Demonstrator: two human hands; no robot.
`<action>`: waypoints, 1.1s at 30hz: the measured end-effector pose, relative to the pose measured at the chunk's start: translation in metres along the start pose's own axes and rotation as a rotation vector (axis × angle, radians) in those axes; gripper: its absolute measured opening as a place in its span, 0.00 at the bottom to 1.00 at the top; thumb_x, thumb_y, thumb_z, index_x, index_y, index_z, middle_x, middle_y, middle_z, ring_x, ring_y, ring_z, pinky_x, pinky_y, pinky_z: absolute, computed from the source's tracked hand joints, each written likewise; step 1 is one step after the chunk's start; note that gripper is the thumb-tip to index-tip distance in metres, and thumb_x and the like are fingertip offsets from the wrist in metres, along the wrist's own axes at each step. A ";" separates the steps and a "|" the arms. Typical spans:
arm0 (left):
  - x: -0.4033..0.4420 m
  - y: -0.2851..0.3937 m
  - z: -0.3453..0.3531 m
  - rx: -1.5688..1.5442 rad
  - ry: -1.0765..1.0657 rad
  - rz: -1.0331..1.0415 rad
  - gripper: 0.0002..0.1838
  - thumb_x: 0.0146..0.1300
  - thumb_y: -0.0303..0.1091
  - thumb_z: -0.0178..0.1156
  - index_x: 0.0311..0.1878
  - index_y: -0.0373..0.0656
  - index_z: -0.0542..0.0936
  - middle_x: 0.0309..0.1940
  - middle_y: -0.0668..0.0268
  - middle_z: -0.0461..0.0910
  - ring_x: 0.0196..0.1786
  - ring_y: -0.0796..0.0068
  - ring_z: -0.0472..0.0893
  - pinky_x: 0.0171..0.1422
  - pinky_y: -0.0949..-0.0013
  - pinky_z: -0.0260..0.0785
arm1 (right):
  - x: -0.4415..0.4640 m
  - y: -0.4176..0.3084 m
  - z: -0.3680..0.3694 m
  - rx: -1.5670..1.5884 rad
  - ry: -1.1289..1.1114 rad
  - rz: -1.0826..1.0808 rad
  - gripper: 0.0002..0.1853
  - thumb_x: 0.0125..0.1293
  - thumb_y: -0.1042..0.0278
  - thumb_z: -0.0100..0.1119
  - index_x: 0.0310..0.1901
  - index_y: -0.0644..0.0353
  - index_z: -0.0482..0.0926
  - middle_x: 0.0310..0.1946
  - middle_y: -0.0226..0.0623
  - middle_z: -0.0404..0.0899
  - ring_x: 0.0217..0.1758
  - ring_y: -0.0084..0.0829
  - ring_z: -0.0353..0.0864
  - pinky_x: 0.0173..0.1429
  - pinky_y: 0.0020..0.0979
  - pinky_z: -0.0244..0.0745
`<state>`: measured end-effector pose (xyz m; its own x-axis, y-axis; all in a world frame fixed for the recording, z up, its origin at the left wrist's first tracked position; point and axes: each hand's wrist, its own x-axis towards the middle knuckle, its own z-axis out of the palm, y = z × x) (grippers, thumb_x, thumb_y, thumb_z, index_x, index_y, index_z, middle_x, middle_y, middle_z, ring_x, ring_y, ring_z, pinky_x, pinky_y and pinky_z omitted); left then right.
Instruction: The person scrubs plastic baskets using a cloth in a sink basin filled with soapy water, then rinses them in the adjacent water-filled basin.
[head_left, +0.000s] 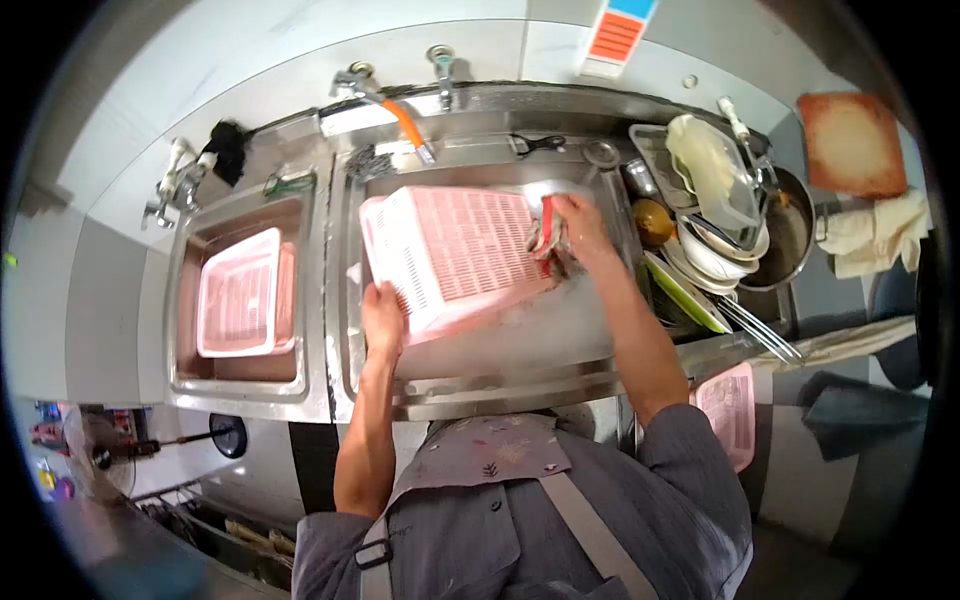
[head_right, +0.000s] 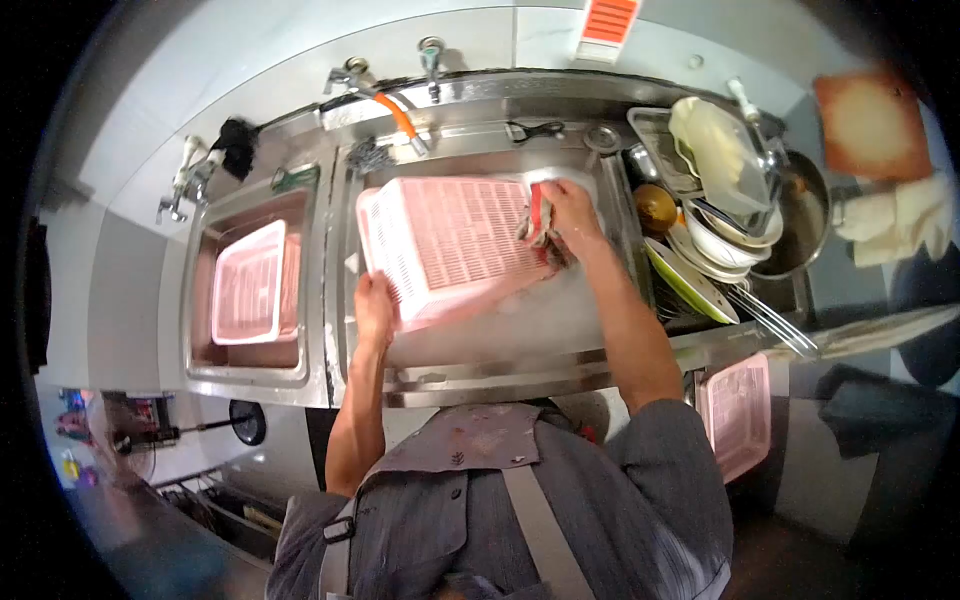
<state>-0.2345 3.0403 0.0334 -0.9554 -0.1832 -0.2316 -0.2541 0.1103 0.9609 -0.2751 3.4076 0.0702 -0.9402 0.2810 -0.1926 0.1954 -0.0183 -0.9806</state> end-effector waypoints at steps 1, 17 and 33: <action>-0.006 0.016 0.006 -0.213 -0.068 -0.059 0.12 0.75 0.33 0.51 0.48 0.31 0.75 0.41 0.56 0.83 0.41 0.68 0.80 0.47 0.62 0.73 | -0.002 -0.020 0.014 0.119 -0.070 -0.078 0.14 0.73 0.61 0.57 0.40 0.66 0.80 0.32 0.31 0.81 0.34 0.23 0.78 0.40 0.29 0.75; 0.001 0.052 0.044 -0.995 -0.520 -0.188 0.19 0.78 0.39 0.50 0.65 0.41 0.70 0.56 0.60 0.80 0.57 0.66 0.82 0.62 0.60 0.77 | -0.032 -0.058 0.212 -1.253 -0.198 -0.992 0.11 0.66 0.66 0.55 0.34 0.68 0.80 0.28 0.52 0.82 0.34 0.49 0.84 0.44 0.48 0.77; 0.022 0.060 0.028 -0.796 -0.385 -0.137 0.19 0.77 0.33 0.44 0.60 0.28 0.74 0.53 0.50 0.82 0.53 0.60 0.84 0.59 0.60 0.79 | -0.136 0.037 0.049 -0.899 -0.316 -0.928 0.05 0.64 0.70 0.60 0.40 0.60 0.79 0.33 0.44 0.83 0.39 0.46 0.83 0.50 0.46 0.75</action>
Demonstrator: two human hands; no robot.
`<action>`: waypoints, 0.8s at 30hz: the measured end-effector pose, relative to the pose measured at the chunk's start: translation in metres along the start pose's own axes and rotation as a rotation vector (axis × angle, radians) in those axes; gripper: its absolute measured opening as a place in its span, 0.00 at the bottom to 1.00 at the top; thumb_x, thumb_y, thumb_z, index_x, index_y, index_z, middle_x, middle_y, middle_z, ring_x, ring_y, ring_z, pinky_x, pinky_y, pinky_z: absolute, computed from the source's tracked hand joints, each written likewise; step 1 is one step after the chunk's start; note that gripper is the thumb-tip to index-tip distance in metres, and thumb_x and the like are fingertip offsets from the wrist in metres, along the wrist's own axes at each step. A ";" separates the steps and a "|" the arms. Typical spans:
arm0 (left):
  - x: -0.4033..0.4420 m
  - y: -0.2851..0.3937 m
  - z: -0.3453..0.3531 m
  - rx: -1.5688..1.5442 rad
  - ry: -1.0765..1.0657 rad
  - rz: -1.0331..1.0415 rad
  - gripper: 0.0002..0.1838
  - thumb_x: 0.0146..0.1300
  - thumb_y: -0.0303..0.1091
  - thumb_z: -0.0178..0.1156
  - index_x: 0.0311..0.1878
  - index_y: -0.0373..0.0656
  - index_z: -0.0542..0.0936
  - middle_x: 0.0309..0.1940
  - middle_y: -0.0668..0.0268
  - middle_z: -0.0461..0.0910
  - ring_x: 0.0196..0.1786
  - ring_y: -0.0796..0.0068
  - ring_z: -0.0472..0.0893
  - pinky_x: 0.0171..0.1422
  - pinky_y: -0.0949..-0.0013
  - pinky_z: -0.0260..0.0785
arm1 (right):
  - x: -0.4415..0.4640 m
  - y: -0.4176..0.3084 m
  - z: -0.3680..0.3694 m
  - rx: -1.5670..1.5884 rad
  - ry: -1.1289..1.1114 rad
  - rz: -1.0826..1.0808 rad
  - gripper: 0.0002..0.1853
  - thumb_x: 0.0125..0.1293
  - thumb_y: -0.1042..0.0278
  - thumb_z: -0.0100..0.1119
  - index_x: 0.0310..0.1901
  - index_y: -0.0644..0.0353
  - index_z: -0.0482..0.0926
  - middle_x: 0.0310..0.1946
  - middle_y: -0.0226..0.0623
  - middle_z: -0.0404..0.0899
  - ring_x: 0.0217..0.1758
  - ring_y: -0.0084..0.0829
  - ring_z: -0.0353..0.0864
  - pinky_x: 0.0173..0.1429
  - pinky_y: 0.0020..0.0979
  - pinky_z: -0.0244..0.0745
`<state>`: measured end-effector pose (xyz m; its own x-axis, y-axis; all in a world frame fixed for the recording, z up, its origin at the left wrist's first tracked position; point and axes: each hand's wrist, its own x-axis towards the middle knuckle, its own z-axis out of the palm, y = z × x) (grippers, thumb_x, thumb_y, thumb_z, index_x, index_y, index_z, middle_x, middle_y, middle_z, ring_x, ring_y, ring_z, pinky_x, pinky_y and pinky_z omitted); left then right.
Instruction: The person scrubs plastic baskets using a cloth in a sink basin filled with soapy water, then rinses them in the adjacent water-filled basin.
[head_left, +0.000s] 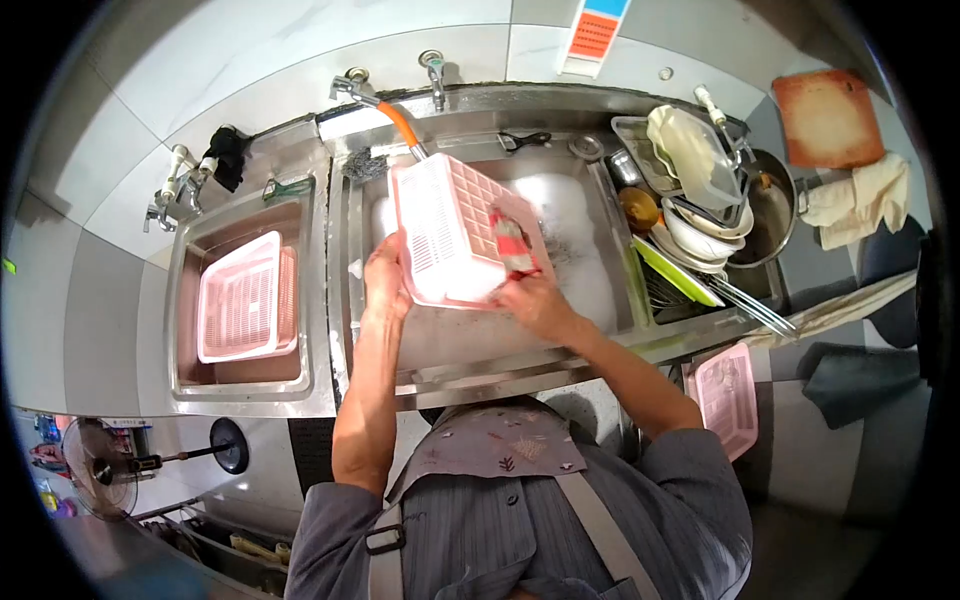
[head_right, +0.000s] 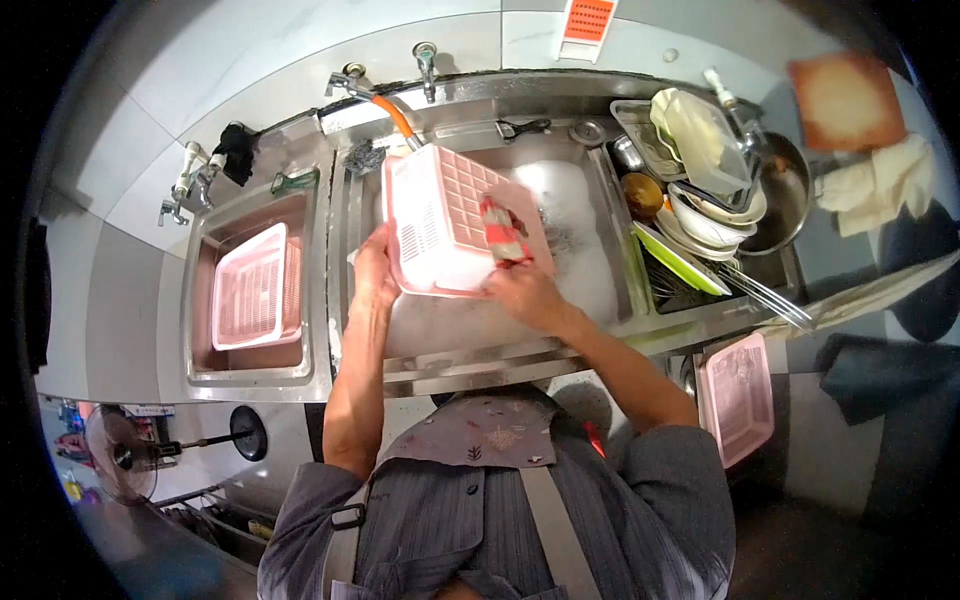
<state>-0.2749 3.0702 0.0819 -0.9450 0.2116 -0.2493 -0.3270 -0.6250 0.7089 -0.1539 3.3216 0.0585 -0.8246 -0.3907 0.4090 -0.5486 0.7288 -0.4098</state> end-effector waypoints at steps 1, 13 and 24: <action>0.000 0.004 -0.002 0.021 0.011 0.017 0.19 0.77 0.33 0.45 0.60 0.27 0.74 0.53 0.50 0.82 0.53 0.60 0.84 0.59 0.61 0.79 | -0.012 0.021 0.003 0.021 -0.128 0.177 0.07 0.65 0.69 0.60 0.41 0.60 0.79 0.33 0.47 0.83 0.41 0.49 0.84 0.50 0.49 0.76; 0.006 -0.014 -0.073 0.199 0.147 -0.036 0.26 0.79 0.39 0.48 0.63 0.21 0.70 0.58 0.51 0.79 0.56 0.61 0.82 0.60 0.62 0.75 | -0.031 0.130 0.016 0.381 0.247 1.059 0.26 0.71 0.46 0.54 0.48 0.67 0.82 0.41 0.46 0.84 0.43 0.41 0.82 0.47 0.41 0.74; 0.056 -0.119 -0.201 1.419 0.193 -0.321 0.24 0.72 0.46 0.54 0.51 0.30 0.84 0.45 0.47 0.86 0.46 0.58 0.85 0.50 0.56 0.74 | -0.039 0.181 0.077 0.478 -0.080 1.289 0.30 0.70 0.46 0.54 0.55 0.72 0.79 0.50 0.56 0.81 0.51 0.47 0.81 0.51 0.43 0.76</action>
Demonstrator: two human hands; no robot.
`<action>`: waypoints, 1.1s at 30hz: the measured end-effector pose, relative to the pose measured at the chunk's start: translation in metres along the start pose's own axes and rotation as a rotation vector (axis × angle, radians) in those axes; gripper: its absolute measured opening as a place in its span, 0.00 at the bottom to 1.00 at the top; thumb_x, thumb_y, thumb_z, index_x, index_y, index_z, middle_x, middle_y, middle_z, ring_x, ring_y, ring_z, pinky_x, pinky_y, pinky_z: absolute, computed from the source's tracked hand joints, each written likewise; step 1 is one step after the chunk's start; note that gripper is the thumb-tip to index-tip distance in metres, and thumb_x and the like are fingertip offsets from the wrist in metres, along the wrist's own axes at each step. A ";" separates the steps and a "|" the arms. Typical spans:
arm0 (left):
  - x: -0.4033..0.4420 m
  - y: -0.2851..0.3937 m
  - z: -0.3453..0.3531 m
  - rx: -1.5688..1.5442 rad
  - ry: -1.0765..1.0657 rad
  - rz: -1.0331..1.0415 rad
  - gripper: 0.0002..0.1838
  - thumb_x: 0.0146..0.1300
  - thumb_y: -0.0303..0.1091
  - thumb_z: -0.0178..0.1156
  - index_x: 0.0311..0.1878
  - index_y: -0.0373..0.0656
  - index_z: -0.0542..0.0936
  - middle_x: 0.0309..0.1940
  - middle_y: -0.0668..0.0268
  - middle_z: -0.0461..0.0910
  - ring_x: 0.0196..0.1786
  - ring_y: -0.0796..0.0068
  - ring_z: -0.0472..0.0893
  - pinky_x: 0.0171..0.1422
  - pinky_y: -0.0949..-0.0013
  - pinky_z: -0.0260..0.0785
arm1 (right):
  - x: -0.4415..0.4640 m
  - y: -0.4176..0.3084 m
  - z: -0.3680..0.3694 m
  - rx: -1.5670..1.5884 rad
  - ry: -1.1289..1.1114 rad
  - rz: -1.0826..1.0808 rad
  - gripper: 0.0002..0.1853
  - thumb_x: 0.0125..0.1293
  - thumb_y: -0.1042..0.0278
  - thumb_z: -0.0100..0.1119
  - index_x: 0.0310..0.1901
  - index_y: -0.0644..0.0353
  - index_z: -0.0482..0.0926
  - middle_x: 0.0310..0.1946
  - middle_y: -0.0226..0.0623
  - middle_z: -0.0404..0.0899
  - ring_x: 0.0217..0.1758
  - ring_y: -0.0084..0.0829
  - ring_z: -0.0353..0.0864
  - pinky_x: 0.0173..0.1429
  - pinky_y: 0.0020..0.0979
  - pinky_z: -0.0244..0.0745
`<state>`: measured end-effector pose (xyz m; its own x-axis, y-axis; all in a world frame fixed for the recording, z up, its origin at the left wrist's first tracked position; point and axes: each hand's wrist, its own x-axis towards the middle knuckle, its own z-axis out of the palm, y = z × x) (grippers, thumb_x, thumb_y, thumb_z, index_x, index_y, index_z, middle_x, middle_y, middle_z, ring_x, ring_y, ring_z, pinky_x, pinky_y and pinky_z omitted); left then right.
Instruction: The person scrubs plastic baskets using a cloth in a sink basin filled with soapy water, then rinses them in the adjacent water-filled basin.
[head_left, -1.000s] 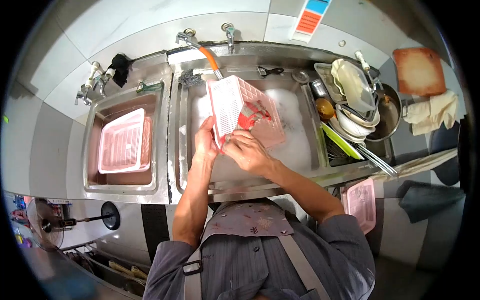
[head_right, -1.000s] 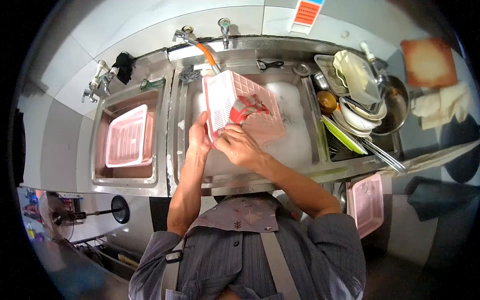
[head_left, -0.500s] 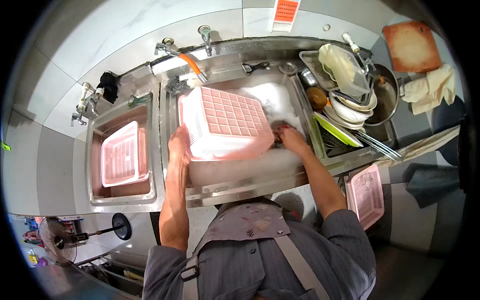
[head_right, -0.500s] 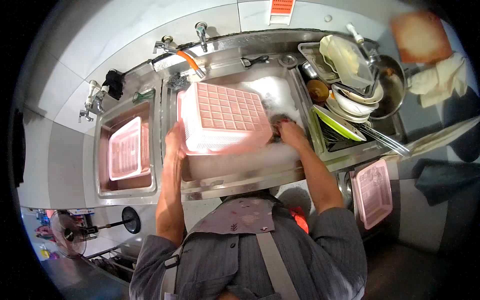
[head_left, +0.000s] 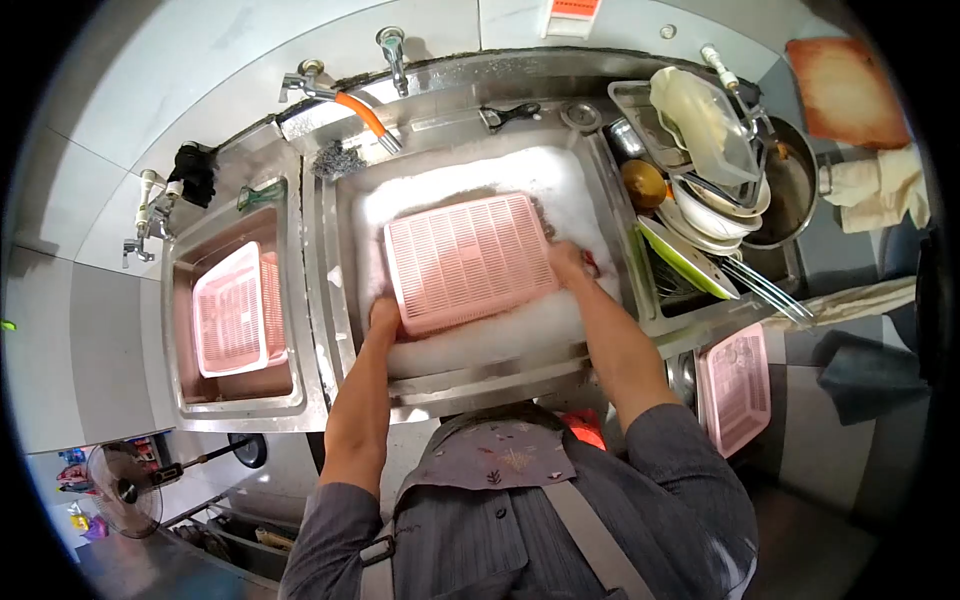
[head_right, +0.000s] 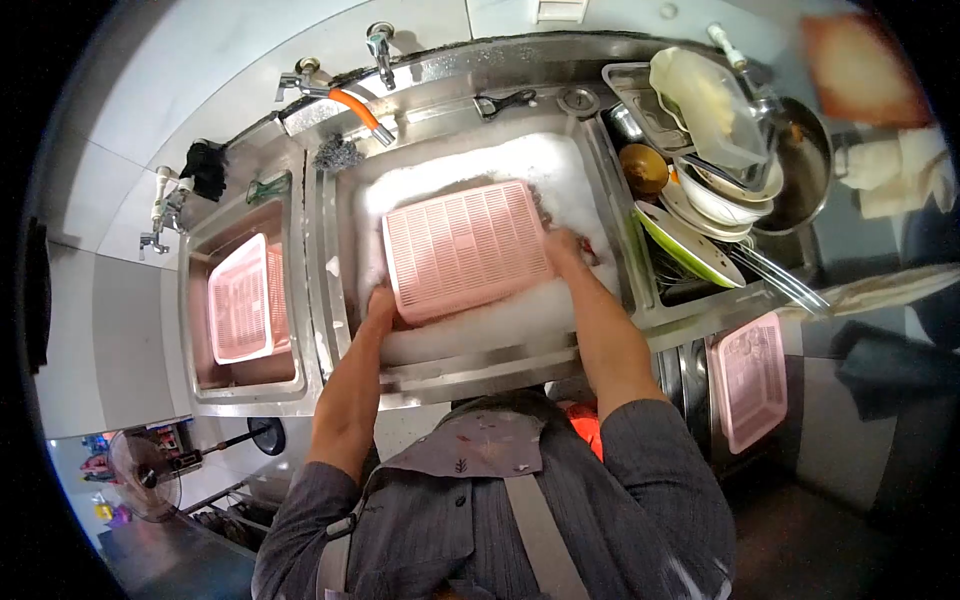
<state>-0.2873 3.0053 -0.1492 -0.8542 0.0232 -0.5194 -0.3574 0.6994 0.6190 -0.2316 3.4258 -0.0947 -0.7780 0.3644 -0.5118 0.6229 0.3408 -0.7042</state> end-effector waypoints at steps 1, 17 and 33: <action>-0.001 -0.001 0.006 -0.137 0.018 -0.141 0.20 0.70 0.41 0.57 0.49 0.32 0.85 0.44 0.47 0.86 0.44 0.59 0.85 0.47 0.56 0.75 | -0.014 -0.015 -0.008 -0.228 -0.055 0.063 0.29 0.68 0.48 0.55 0.53 0.72 0.80 0.53 0.63 0.80 0.54 0.52 0.81 0.52 0.46 0.74; -0.022 0.050 -0.024 -0.838 -0.106 -0.014 0.18 0.69 0.42 0.61 0.53 0.37 0.83 0.40 0.61 0.86 0.40 0.69 0.84 0.39 0.60 0.77 | -0.019 -0.055 -0.044 0.149 -0.057 -0.014 0.18 0.72 0.63 0.54 0.45 0.75 0.80 0.41 0.45 0.83 0.43 0.35 0.81 0.47 0.40 0.74; -0.029 0.049 -0.020 0.117 0.187 0.041 0.25 0.66 0.49 0.59 0.47 0.33 0.83 0.46 0.42 0.84 0.50 0.46 0.85 0.52 0.53 0.76 | -0.002 -0.023 -0.035 -0.430 0.120 -0.281 0.18 0.73 0.66 0.48 0.49 0.74 0.81 0.46 0.60 0.84 0.47 0.52 0.85 0.51 0.48 0.77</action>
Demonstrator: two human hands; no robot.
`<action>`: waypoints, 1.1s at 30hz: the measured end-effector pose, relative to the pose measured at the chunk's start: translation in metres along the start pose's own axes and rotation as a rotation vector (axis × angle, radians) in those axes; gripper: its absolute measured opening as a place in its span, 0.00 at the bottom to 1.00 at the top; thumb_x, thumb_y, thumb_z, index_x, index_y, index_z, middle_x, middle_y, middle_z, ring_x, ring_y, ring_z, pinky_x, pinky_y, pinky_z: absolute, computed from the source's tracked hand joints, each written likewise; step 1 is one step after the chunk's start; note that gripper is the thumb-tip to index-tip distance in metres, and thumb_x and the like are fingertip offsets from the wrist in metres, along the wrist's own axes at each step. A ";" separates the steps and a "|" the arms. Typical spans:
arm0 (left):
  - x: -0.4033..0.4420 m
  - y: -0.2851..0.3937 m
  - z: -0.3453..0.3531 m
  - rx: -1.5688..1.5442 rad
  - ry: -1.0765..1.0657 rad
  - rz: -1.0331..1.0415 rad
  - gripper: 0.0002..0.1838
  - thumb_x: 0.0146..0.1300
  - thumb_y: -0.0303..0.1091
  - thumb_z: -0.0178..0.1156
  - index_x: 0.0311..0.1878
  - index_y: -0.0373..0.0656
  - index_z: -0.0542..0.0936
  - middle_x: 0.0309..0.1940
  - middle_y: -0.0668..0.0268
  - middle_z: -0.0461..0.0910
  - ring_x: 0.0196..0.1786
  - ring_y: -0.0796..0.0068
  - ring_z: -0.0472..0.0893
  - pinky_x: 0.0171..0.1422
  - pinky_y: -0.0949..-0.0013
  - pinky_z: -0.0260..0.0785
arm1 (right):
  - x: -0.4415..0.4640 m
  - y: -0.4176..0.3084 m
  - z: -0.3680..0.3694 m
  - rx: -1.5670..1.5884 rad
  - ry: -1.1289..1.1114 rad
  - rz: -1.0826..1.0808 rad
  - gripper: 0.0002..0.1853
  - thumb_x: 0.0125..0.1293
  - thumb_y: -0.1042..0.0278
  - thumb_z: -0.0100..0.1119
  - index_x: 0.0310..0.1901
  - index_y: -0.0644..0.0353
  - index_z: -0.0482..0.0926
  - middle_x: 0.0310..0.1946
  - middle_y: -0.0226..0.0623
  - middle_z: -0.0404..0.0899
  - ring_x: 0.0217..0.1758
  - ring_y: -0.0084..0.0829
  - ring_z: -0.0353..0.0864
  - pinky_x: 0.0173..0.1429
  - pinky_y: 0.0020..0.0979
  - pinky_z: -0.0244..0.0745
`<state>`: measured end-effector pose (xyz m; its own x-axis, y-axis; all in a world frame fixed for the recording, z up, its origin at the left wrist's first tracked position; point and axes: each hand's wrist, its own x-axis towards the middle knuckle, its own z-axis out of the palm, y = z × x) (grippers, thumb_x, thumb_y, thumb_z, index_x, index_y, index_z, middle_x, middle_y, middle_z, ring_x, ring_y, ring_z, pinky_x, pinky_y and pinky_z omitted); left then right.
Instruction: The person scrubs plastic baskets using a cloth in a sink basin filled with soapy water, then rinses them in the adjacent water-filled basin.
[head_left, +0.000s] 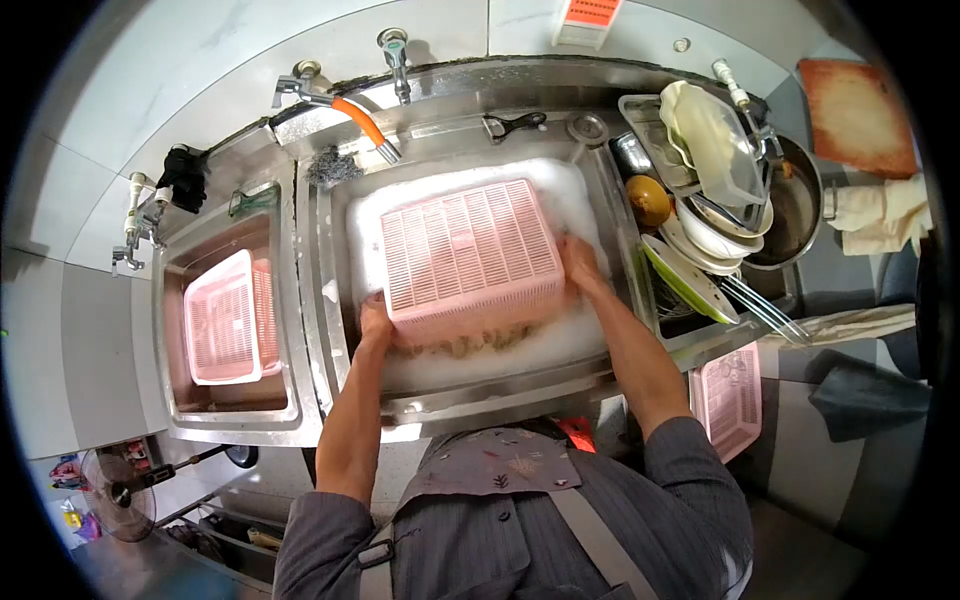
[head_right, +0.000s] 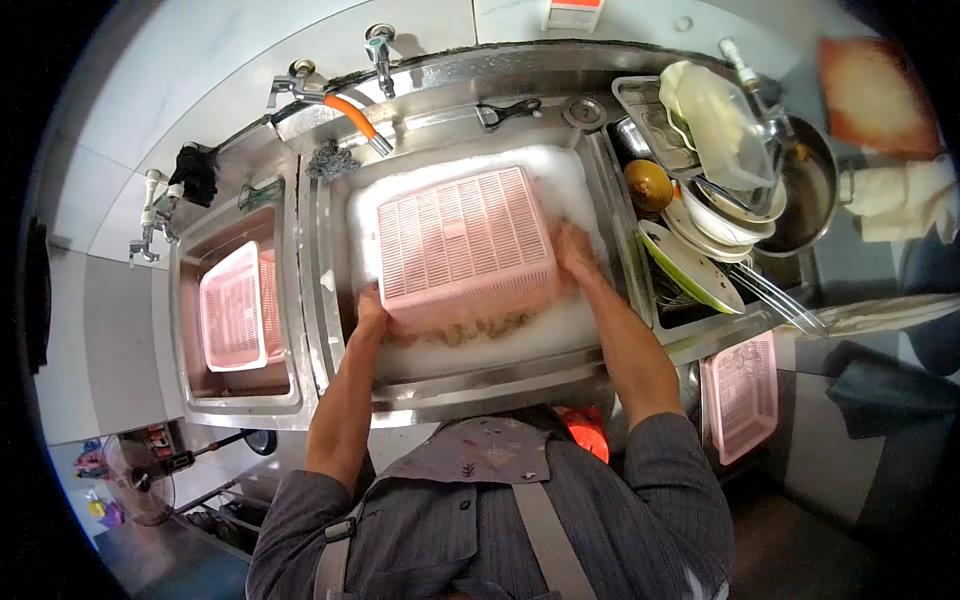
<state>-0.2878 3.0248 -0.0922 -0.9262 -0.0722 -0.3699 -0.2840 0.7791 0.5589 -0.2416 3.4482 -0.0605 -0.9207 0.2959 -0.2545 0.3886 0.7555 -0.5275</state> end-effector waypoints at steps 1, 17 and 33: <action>-0.007 0.013 -0.010 -0.265 0.026 -0.033 0.25 0.67 0.49 0.58 0.45 0.31 0.84 0.45 0.42 0.84 0.49 0.47 0.85 0.52 0.52 0.76 | 0.004 -0.003 -0.001 -0.005 -0.071 0.066 0.18 0.72 0.67 0.48 0.49 0.74 0.81 0.48 0.61 0.83 0.49 0.53 0.84 0.53 0.48 0.77; 0.034 -0.053 0.040 0.026 -0.141 -0.138 0.18 0.65 0.38 0.57 0.51 0.36 0.85 0.46 0.50 0.86 0.48 0.55 0.86 0.54 0.56 0.74 | -0.013 0.005 0.037 0.175 -0.025 0.302 0.21 0.73 0.60 0.46 0.46 0.71 0.82 0.51 0.61 0.81 0.54 0.55 0.81 0.58 0.49 0.73; -0.022 0.030 -0.009 -0.883 -0.400 -0.162 0.27 0.70 0.46 0.60 0.66 0.39 0.75 0.47 0.60 0.84 0.36 0.71 0.83 0.28 0.69 0.74 | -0.015 -0.057 -0.096 0.948 0.166 0.091 0.20 0.72 0.59 0.57 0.52 0.71 0.79 0.39 0.38 0.83 0.38 0.29 0.80 0.45 0.33 0.77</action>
<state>-0.2785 3.0442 -0.0606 -0.7541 0.2057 -0.6238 -0.6339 0.0206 0.7731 -0.2531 3.4570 0.0516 -0.8508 0.4640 -0.2466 0.2590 -0.0380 -0.9651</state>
